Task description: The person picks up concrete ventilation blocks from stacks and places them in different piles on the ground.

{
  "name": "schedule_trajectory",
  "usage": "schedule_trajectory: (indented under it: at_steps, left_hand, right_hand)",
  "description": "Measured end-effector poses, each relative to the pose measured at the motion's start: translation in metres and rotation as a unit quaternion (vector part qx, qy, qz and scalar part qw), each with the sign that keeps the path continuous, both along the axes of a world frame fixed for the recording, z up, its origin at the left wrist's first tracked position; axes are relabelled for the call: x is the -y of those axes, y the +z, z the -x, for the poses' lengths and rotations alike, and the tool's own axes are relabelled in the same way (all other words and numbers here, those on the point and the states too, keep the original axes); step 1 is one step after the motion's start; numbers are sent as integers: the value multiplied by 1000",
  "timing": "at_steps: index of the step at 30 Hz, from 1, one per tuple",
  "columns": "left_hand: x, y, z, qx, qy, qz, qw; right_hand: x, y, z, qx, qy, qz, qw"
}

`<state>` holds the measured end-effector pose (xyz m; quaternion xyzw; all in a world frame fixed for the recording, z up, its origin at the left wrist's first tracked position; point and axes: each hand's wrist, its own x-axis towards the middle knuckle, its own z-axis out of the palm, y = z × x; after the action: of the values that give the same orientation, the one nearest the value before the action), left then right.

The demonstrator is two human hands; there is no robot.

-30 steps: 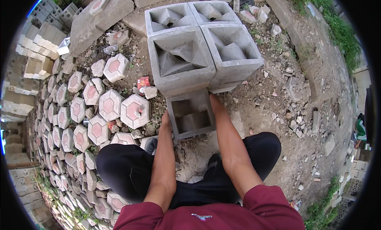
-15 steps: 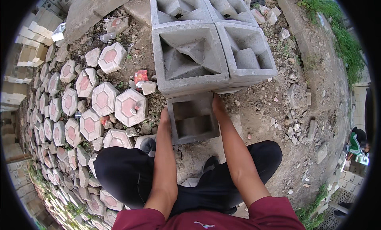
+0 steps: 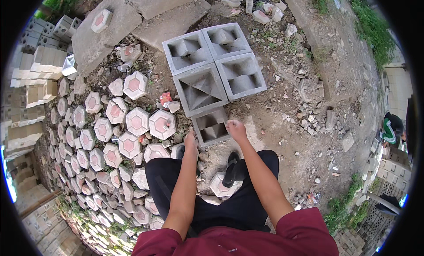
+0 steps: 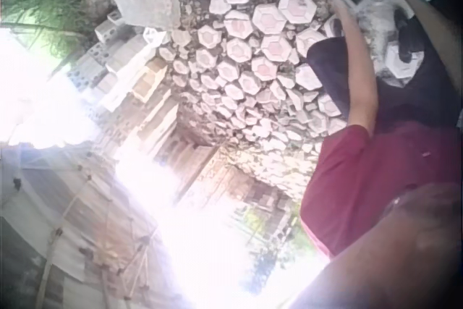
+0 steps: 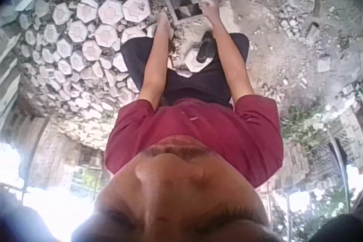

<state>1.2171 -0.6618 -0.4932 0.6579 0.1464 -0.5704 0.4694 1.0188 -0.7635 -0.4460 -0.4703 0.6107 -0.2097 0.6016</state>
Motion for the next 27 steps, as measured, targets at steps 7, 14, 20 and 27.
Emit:
schedule_trajectory:
  at_steps: [7, 14, 20, 27]
  left_hand:
    - [-9, 282, -17, -13, -223, 76, 972]
    - [-15, 455, -50, -50, -219, 146, 964]
    - [-4, 505, -48, -62, -361, 137, 920]
    - [34, 564, -7, -107, -531, 192, 818]
  right_hand:
    - [-44, 230, 34, 82, -47, -38, 995]
    - [-105, 406, 92, -136, -32, 79, 987]
    - [-164, 478, 118, -167, -220, 78, 958]
    - [-234, 522, 81, 70, -480, 38, 874]
